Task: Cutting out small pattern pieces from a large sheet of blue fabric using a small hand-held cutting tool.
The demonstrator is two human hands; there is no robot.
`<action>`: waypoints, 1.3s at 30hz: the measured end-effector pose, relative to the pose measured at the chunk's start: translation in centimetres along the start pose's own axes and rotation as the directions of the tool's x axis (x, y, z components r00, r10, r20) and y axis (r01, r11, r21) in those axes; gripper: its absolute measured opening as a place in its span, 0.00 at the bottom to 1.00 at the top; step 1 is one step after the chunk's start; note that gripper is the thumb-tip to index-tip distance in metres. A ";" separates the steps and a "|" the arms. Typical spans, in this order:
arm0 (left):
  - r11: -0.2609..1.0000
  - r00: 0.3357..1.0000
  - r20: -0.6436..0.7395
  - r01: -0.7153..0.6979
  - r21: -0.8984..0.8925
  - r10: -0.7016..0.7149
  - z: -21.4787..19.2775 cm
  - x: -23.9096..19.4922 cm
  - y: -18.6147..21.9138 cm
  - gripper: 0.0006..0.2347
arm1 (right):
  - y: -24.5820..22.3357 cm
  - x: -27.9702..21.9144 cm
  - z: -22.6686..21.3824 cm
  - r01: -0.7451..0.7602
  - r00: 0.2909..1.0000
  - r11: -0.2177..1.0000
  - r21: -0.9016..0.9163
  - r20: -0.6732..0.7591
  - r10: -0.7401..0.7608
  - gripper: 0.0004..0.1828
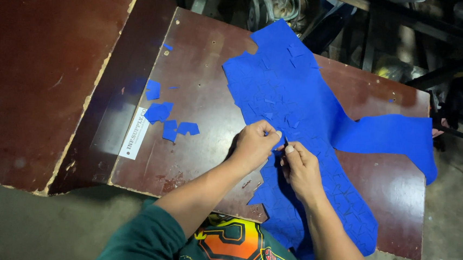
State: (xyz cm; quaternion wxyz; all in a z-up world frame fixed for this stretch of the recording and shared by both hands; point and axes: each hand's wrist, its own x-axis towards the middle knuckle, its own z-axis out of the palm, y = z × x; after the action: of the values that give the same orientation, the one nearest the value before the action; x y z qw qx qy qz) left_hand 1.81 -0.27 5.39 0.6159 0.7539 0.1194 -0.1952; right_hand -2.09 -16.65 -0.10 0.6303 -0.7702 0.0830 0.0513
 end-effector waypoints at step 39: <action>0.988 0.985 0.078 -0.154 0.000 0.154 0.2 0.3 -1.3 0.05 | 2.8 0.6 -0.6 0.026 0.998 0.997 0.077 -0.066 -0.021 0.14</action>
State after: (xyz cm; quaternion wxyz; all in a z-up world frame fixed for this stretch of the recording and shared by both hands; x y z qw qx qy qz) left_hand 1.53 -0.21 4.07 0.6310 0.7546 0.0363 -0.1765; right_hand -2.06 -17.86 -2.78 0.6574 -0.7472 0.0964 0.0155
